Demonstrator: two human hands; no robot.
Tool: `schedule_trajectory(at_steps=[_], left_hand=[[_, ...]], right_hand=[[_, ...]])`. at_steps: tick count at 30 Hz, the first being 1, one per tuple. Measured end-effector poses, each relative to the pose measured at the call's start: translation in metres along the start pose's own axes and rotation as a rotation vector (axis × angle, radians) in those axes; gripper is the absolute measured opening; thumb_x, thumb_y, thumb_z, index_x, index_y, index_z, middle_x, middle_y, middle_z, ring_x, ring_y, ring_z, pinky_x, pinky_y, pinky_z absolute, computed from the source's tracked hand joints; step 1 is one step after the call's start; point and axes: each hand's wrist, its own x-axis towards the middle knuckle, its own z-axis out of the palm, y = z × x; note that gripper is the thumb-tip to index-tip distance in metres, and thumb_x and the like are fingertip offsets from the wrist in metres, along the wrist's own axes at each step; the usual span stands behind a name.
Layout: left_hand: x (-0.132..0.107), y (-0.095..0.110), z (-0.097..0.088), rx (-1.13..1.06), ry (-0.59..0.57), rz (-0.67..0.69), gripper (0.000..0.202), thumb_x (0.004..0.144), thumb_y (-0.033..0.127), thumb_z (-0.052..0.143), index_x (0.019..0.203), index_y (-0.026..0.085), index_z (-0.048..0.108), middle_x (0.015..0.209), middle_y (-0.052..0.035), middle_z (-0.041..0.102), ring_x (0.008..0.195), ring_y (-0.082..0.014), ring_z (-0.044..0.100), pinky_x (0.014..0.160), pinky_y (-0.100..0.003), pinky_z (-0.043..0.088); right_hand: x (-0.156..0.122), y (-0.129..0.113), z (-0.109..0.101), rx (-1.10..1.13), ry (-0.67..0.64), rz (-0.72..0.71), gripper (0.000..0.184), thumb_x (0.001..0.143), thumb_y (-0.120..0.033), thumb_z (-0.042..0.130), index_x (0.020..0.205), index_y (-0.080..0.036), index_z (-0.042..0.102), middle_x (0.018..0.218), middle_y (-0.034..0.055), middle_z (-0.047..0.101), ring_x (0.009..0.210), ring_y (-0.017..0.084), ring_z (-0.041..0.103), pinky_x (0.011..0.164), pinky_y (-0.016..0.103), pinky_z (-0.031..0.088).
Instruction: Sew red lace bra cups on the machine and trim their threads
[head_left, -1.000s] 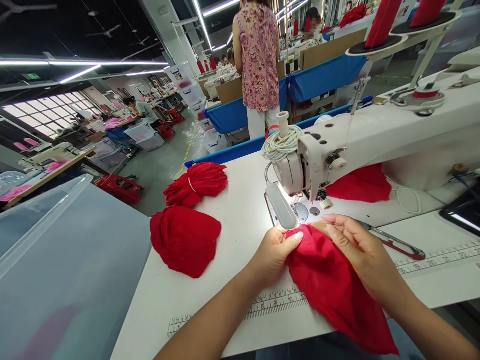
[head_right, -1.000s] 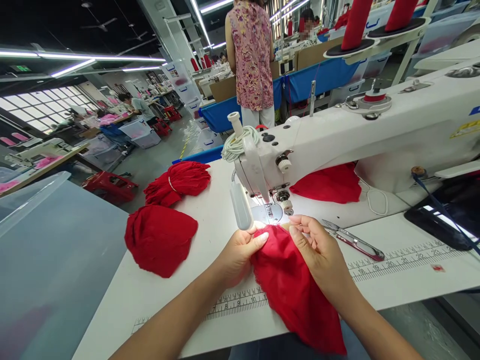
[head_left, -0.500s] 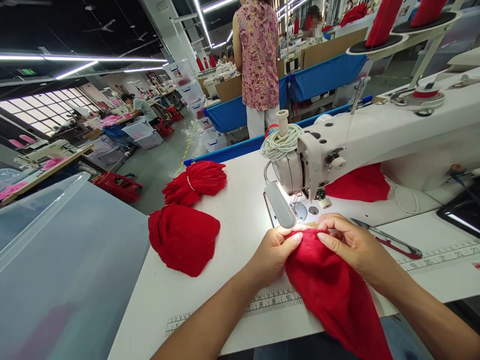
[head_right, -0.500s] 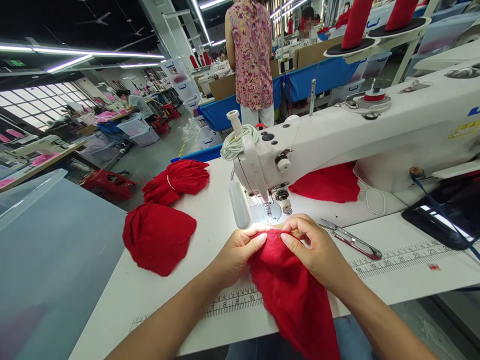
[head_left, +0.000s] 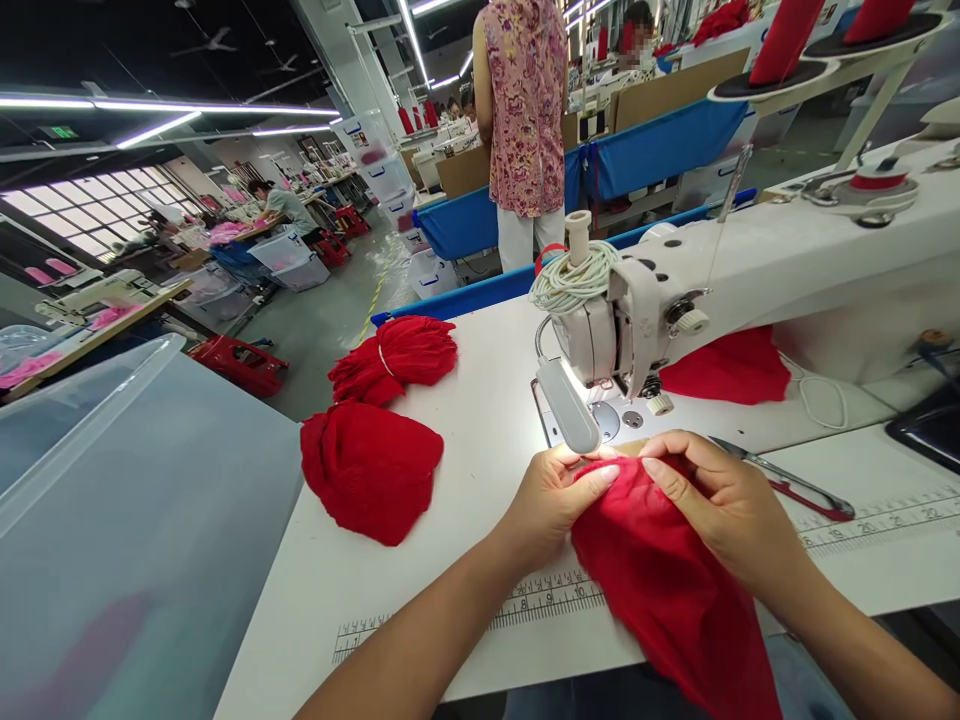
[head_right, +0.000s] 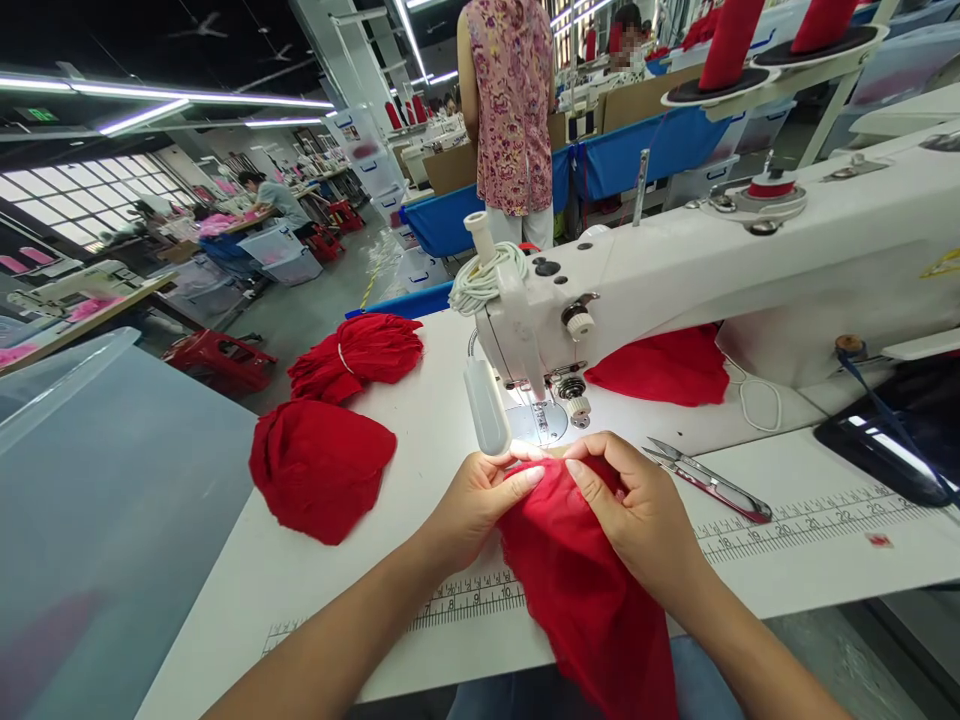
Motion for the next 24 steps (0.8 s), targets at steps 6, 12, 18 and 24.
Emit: schedule_trajectory(at_steps=[6,12,18,24], left_hand=[[-0.002,0.004,0.002,-0.051,0.073,-0.079,0.038,0.072,0.049,0.078,0.075,0.013,0.065,0.069,0.0004,0.059,0.065,-0.0108,0.048,0.063,-0.023,0.038],[0.0,0.001,0.0,-0.047,0.078,-0.091,0.039,0.072,0.051,0.077,0.075,0.014,0.066,0.065,0.0006,0.058,0.064,-0.0119,0.048,0.062,-0.025,0.038],[0.002,-0.004,-0.003,-0.049,-0.003,-0.123,0.037,0.071,0.046,0.081,0.081,0.012,0.071,0.07,-0.0015,0.063,0.066,-0.0122,0.052,0.067,-0.025,0.041],[0.0,-0.01,0.0,-0.152,-0.058,-0.158,0.033,0.082,0.046,0.071,0.091,0.015,0.074,0.08,-0.0052,0.071,0.069,-0.0152,0.059,0.068,-0.026,0.043]], right_hand=[[-0.002,0.003,0.003,-0.023,0.011,0.053,0.022,0.087,-0.045,0.055,0.08,-0.025,0.062,0.078,-0.0014,0.071,0.066,0.016,0.061,0.066,0.027,0.05],[-0.004,0.002,0.002,-0.013,0.067,0.115,0.025,0.086,-0.049,0.056,0.08,-0.026,0.063,0.074,0.0006,0.068,0.067,0.019,0.06,0.069,0.031,0.05],[-0.005,0.009,-0.01,-0.015,0.17,0.172,0.028,0.084,-0.053,0.058,0.083,-0.025,0.063,0.077,0.0014,0.066,0.066,0.018,0.059,0.061,0.03,0.049],[-0.015,0.021,-0.018,-0.31,0.362,-0.082,0.018,0.09,-0.037,0.05,0.098,-0.025,0.061,0.098,0.0071,0.065,0.091,0.024,0.063,0.08,0.038,0.053]])
